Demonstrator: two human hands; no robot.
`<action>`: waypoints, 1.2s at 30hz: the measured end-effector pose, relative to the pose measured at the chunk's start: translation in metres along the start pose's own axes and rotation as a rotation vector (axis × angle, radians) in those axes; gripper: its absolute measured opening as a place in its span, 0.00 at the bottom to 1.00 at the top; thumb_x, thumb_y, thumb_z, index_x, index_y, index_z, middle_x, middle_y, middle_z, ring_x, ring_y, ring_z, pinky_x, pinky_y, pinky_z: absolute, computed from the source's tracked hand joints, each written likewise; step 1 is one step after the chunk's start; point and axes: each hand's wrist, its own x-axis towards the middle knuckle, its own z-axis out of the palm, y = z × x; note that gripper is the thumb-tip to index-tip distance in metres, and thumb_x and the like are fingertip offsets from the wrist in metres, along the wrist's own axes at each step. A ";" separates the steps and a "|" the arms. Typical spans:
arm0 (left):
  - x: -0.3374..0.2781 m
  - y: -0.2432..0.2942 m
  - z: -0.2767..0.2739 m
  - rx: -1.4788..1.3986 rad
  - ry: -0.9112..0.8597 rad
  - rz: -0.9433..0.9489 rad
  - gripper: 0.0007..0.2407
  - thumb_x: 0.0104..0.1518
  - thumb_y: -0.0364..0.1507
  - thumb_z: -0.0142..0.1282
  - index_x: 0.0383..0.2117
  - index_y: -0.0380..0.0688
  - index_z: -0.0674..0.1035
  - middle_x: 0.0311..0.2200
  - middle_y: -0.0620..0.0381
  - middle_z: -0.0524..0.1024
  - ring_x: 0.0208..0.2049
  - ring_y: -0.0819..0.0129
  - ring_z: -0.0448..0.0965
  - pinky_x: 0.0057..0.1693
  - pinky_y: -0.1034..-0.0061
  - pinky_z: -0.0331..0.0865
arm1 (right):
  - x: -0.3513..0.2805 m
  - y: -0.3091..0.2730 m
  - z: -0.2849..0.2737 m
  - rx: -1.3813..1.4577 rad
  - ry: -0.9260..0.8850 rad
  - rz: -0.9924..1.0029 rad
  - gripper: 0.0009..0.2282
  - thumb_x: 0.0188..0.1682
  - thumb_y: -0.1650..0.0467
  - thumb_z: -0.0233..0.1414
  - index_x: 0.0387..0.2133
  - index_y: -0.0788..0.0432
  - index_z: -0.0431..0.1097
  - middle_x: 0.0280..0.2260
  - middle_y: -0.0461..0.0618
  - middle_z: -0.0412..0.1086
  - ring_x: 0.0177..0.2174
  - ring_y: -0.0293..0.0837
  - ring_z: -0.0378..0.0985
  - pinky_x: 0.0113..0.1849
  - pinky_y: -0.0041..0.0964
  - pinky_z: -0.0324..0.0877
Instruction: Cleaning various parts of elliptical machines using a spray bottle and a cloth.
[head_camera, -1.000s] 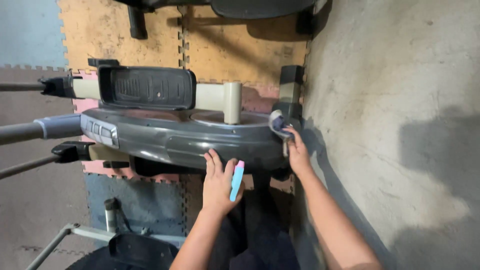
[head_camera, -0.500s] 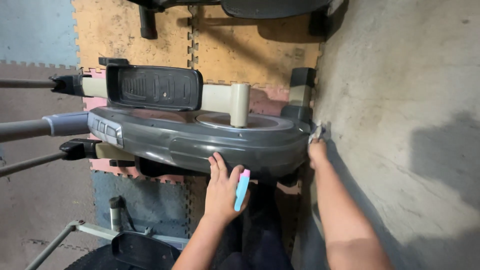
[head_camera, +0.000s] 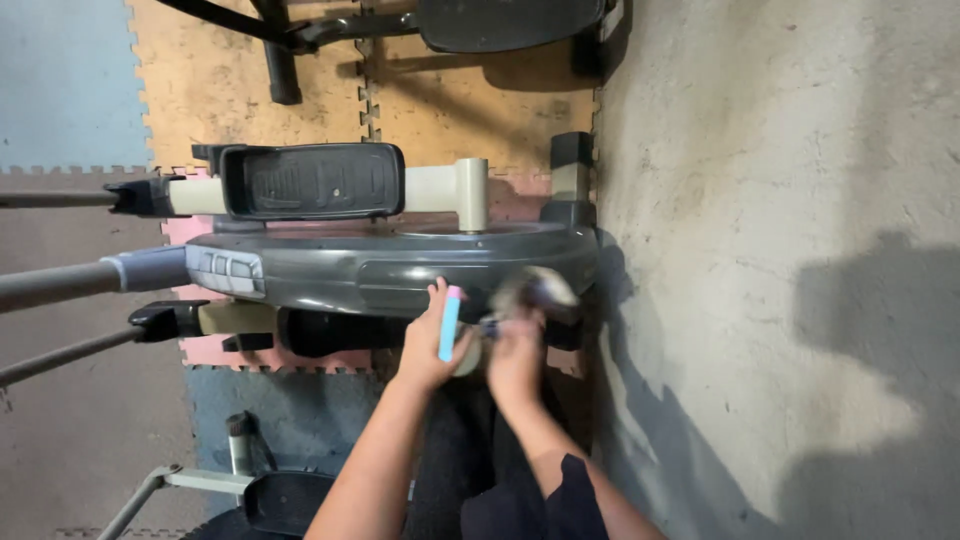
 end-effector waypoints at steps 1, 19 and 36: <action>-0.002 -0.004 -0.005 -0.084 -0.021 -0.072 0.33 0.48 0.34 0.61 0.63 0.39 0.63 0.63 0.22 0.59 0.60 0.30 0.65 0.60 0.53 0.69 | -0.011 -0.023 0.001 -0.041 -0.022 -0.136 0.11 0.57 0.69 0.45 0.50 0.59 0.63 0.55 0.73 0.60 0.57 0.71 0.62 0.58 0.58 0.61; -0.003 -0.007 -0.012 -0.070 -0.100 -0.043 0.30 0.48 0.26 0.60 0.61 0.39 0.64 0.65 0.28 0.60 0.66 0.31 0.57 0.67 0.48 0.57 | 0.139 0.042 -0.013 0.226 0.100 0.598 0.36 0.55 0.48 0.41 0.73 0.46 0.38 0.69 0.68 0.43 0.65 0.72 0.54 0.62 0.69 0.54; -0.025 0.006 -0.007 -0.132 0.102 -0.124 0.30 0.50 0.27 0.60 0.63 0.37 0.63 0.63 0.32 0.64 0.65 0.33 0.60 0.68 0.52 0.57 | 0.085 -0.002 -0.058 -0.259 -0.189 -0.636 0.27 0.54 0.63 0.47 0.68 0.47 0.49 0.70 0.68 0.36 0.64 0.74 0.45 0.60 0.65 0.52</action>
